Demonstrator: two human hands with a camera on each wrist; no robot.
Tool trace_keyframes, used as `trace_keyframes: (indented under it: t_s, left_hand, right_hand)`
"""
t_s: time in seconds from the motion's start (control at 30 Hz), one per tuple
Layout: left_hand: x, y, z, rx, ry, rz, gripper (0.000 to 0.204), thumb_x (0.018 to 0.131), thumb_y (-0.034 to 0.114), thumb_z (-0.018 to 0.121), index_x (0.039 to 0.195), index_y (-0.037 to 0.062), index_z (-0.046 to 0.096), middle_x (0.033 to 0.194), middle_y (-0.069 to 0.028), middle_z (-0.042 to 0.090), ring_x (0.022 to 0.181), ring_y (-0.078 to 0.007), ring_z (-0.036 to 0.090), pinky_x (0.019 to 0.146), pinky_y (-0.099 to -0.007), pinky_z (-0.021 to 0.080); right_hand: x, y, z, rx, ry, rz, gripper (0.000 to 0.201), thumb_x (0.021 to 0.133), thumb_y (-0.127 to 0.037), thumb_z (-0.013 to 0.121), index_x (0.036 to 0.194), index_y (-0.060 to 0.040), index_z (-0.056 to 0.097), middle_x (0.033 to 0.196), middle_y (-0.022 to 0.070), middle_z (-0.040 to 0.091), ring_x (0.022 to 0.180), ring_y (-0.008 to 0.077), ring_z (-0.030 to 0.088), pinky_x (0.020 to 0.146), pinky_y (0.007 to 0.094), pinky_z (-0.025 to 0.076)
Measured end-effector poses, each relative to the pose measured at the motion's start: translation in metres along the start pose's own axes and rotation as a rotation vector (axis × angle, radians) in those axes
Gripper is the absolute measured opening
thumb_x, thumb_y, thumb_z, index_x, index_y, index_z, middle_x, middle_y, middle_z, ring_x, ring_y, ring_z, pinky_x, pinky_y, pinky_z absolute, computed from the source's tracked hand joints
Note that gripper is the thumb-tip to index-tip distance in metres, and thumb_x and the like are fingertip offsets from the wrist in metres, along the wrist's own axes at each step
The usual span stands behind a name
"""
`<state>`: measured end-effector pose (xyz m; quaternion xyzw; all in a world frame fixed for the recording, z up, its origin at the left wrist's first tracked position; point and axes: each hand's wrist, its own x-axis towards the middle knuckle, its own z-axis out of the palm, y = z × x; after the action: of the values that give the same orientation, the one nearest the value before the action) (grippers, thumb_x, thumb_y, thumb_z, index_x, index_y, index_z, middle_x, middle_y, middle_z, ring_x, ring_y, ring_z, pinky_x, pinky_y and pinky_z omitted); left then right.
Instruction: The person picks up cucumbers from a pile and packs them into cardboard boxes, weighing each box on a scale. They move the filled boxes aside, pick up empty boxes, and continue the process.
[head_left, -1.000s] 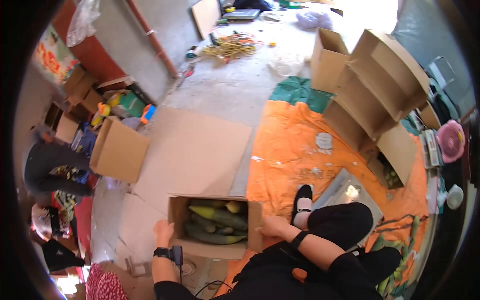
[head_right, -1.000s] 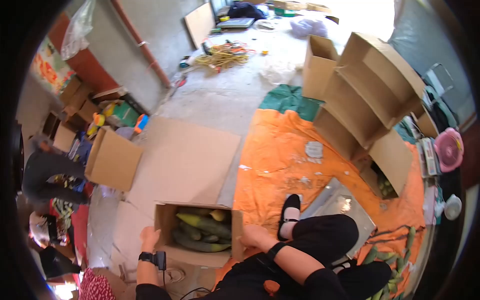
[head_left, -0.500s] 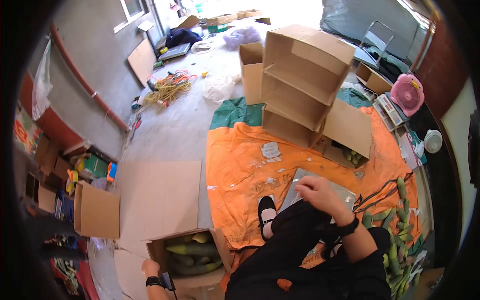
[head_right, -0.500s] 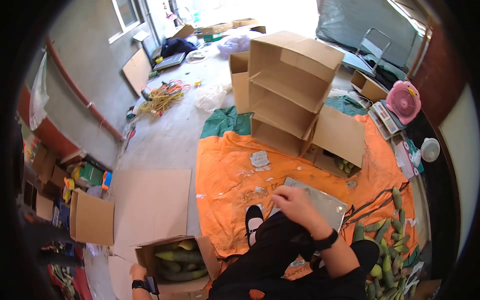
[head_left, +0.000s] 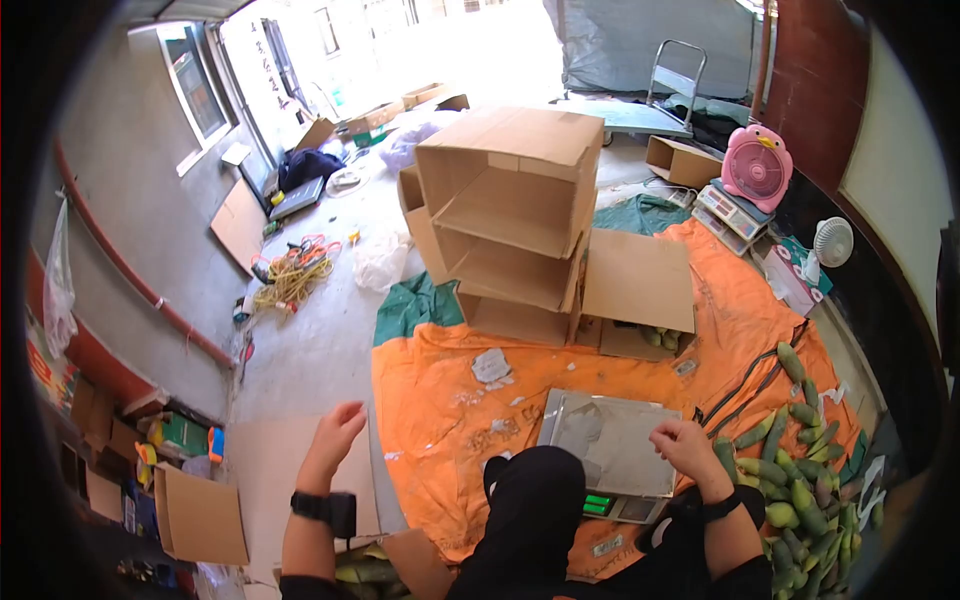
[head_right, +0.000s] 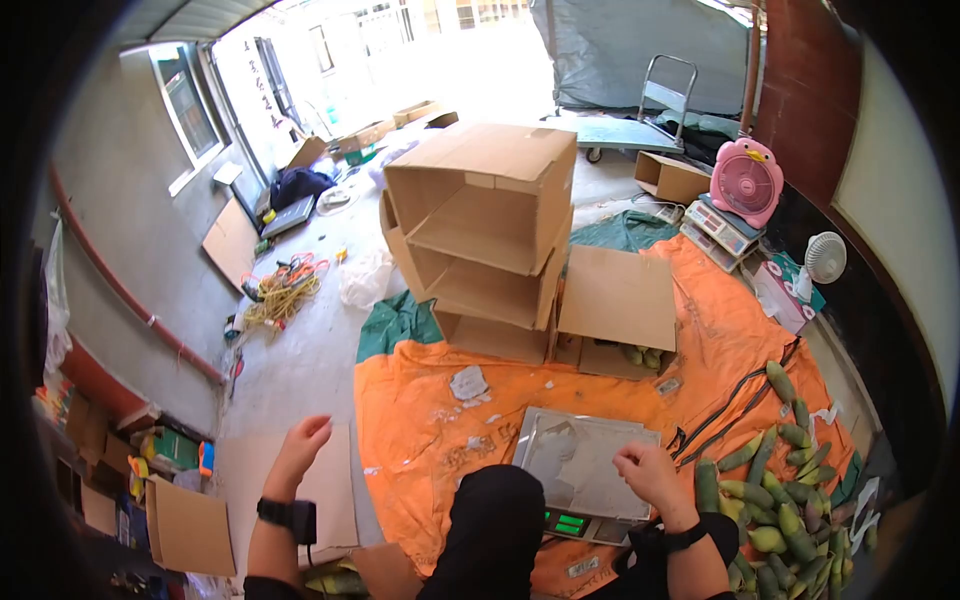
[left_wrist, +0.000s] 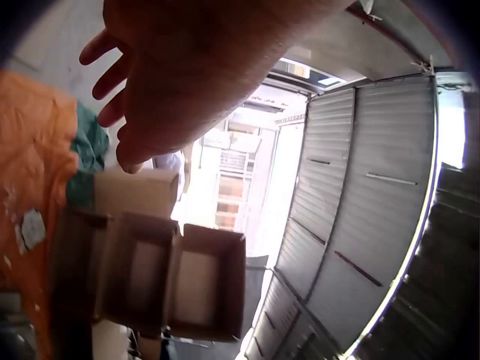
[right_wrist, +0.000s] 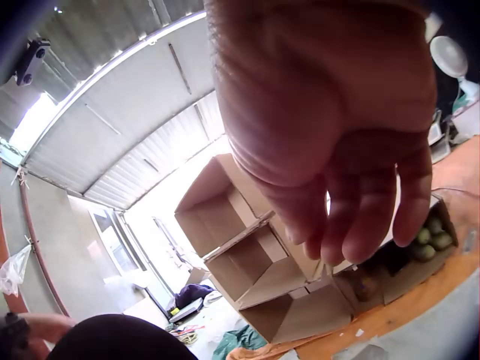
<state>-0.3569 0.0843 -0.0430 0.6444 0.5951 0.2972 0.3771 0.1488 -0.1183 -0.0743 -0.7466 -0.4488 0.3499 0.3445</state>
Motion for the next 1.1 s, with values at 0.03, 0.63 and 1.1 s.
trace_keyframes:
  t_s: [0.03, 0.63, 1.1]
  left_hand:
    - [0.023, 0.059, 0.023, -0.038, -0.080, 0.026, 0.039, 0.090, 0.029, 0.059, 0.116, 0.0010, 0.060, 0.107, -0.0094, 0.065, 0.099, -0.0196, 0.061, 0.082, -0.0304, 0.049]
    - [0.308, 0.322, 0.253, -0.946, -0.212, -0.068, 0.080, 0.086, 0.061, 0.054, 0.137, 0.0037, 0.033, 0.131, -0.0160, 0.047, 0.122, -0.0354, 0.045, 0.099, -0.0595, 0.032]
    - [0.208, 0.303, 0.232, -1.091, -0.505, 0.031, 0.034, 0.094, 0.015, 0.055, 0.126, 0.0063, 0.049, 0.123, -0.0079, 0.057, 0.111, -0.0239, 0.057, 0.096, -0.0433, 0.047]
  right_hand:
    - [-0.002, 0.008, -0.001, -0.013, -0.015, 0.040, 0.015, 0.082, -0.016, 0.061, 0.082, -0.0019, 0.067, 0.066, 0.0062, 0.064, 0.060, 0.0146, 0.061, 0.057, 0.0287, 0.047]
    - [-0.017, 0.025, -0.048, -0.255, -0.109, 0.094, 0.028, 0.084, -0.028, 0.062, 0.102, -0.0066, 0.064, 0.080, 0.0106, 0.066, 0.080, 0.0297, 0.064, 0.068, 0.0393, 0.049]
    - [-0.024, 0.021, -0.054, -0.226, -0.016, 0.019, 0.027, 0.082, -0.024, 0.065, 0.102, -0.0056, 0.064, 0.078, 0.0128, 0.064, 0.076, 0.0310, 0.063, 0.066, 0.0383, 0.049]
